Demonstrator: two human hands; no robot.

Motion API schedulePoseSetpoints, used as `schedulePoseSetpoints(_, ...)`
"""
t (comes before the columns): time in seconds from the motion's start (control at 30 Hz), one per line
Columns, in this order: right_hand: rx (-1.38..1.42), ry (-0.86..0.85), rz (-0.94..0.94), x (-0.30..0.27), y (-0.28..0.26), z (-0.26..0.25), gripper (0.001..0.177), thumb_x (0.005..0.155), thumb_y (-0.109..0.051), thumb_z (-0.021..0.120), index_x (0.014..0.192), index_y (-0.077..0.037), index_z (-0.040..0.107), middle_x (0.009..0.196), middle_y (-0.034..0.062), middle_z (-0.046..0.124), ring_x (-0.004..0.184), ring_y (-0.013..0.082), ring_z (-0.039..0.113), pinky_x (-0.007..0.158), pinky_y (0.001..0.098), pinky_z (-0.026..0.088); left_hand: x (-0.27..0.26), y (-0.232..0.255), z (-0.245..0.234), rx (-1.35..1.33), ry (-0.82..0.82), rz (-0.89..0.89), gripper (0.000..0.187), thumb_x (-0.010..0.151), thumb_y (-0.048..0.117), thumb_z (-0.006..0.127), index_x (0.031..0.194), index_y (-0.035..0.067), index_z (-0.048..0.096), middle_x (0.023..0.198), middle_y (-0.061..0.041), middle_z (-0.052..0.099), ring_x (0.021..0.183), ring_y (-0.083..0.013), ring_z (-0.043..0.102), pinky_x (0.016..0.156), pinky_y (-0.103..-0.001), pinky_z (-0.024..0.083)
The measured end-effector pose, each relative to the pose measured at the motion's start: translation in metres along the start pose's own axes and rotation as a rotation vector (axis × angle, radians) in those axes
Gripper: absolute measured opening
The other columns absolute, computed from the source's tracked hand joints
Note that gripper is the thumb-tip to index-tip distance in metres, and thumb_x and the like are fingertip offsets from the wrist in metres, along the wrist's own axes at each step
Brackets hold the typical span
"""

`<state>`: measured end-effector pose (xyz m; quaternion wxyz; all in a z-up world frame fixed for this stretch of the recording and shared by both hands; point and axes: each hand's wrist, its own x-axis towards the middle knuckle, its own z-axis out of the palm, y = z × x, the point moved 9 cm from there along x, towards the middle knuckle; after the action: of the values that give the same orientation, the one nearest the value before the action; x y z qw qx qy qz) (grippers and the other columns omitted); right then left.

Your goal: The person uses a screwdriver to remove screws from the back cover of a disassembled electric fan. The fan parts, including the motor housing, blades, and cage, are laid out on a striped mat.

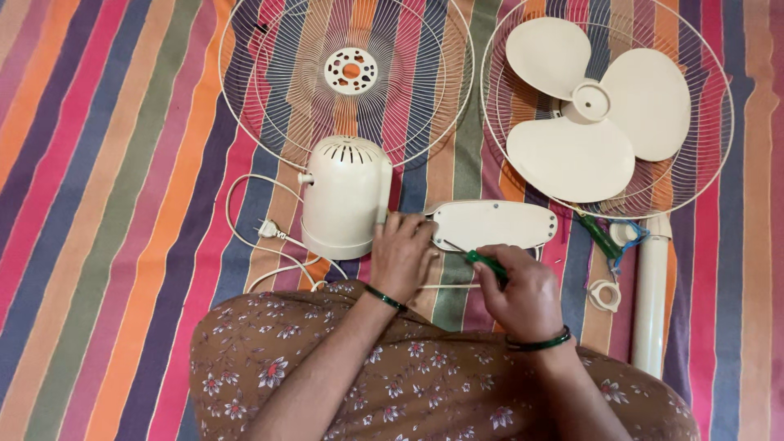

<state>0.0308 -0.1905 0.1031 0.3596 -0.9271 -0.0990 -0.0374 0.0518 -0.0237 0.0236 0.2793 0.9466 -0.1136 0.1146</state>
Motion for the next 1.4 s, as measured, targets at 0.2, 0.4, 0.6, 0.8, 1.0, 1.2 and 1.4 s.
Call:
schedulePoseSetpoints(0.2, -0.073, 0.014, -0.055, 0.003, -0.022, -0.002, 0.016, 0.088, -0.015, 0.073, 0.102, -0.007, 0.074, 0.092, 0.0142, 0.074, 0.076, 0.0322, 0.073, 0.064, 0.0403, 0.056, 0.003, 0.004, -0.003, -0.029, 0.059, 0.01, 0.038, 0.072, 0.015, 0.085, 0.108, 0.015, 0.074, 0.14, -0.012, 0.058, 0.137, -0.0353, 0.046, 0.106, -0.052, 0.035)
schedulePoseSetpoints(0.4, -0.105, -0.015, -0.025, 0.006, -0.021, 0.004, 0.017, 0.088, -0.017, 0.073, 0.102, -0.007, 0.074, 0.093, 0.0142, 0.074, 0.076, 0.0315, 0.073, 0.065, 0.0405, 0.056, 0.005, 0.003, -0.002, -0.034, 0.057, 0.035, 0.037, 0.076, 0.013, 0.081, 0.112, 0.016, 0.072, 0.142, -0.011, 0.058, 0.138, -0.0337, 0.047, 0.106, -0.055, 0.033)
schedulePoseSetpoints(0.6, -0.108, -0.01, -0.04, 0.007, -0.022, 0.005, 0.018, 0.088, -0.018, 0.073, 0.102, -0.007, 0.074, 0.093, 0.0142, 0.074, 0.078, 0.0311, 0.073, 0.066, 0.0395, 0.056, 0.006, 0.003, 0.003, 0.014, 0.045, 0.031, 0.035, 0.078, 0.01, 0.078, 0.112, 0.016, 0.07, 0.137, -0.008, 0.062, 0.133, -0.0303, 0.053, 0.109, -0.054, 0.033)
schedulePoseSetpoints(0.8, -0.202, -0.055, -0.015, 0.007, -0.023, 0.008, 0.017, 0.089, -0.019, 0.072, 0.103, -0.01, 0.074, 0.085, 0.0122, 0.07, 0.067, 0.0318, 0.069, 0.06, 0.043, 0.054, 0.004, 0.002, 0.004, -0.032, 0.058, 0.034, 0.036, 0.08, 0.007, 0.076, 0.115, 0.014, 0.068, 0.135, -0.009, 0.063, 0.13, -0.0294, 0.056, 0.114, -0.052, 0.035)
schedulePoseSetpoints(1.0, -0.334, -0.07, -0.055, 0.001, -0.031, 0.018, 0.017, 0.093, -0.02, 0.066, 0.107, -0.011, 0.071, 0.089, 0.0121, 0.069, 0.07, 0.0353, 0.069, 0.059, 0.0468, 0.054, 0.006, -0.003, 0.001, -0.189, 0.105, 0.093, 0.05, 0.074, 0.007, 0.082, 0.12, 0.009, 0.062, 0.131, -0.013, 0.064, 0.127, -0.0327, 0.058, 0.119, -0.052, 0.036)
schedulePoseSetpoints(1.2, -0.237, -0.083, -0.08, 0.003, -0.027, 0.021, 0.026, 0.092, -0.019, 0.066, 0.115, -0.008, 0.07, 0.092, 0.0157, 0.071, 0.078, 0.0379, 0.07, 0.068, 0.0473, 0.055, 0.008, -0.003, -0.002, -0.206, 0.133, 0.093, 0.065, 0.069, 0.007, 0.085, 0.128, 0.007, 0.059, 0.128, -0.012, 0.065, 0.124, -0.032, 0.059, 0.117, -0.05, 0.038)
schedulePoseSetpoints(1.4, -0.308, -0.115, -0.048, 0.004, -0.027, 0.03, 0.026, 0.089, -0.014, 0.065, 0.114, -0.012, 0.072, 0.091, 0.0152, 0.07, 0.077, 0.0388, 0.068, 0.067, 0.0479, 0.055, 0.01, -0.002, -0.006, -0.231, 0.122, 0.104, 0.063, 0.067, 0.006, 0.085, 0.125, 0.006, 0.06, 0.127, -0.012, 0.065, 0.123, -0.0321, 0.059, 0.117, -0.05, 0.038)
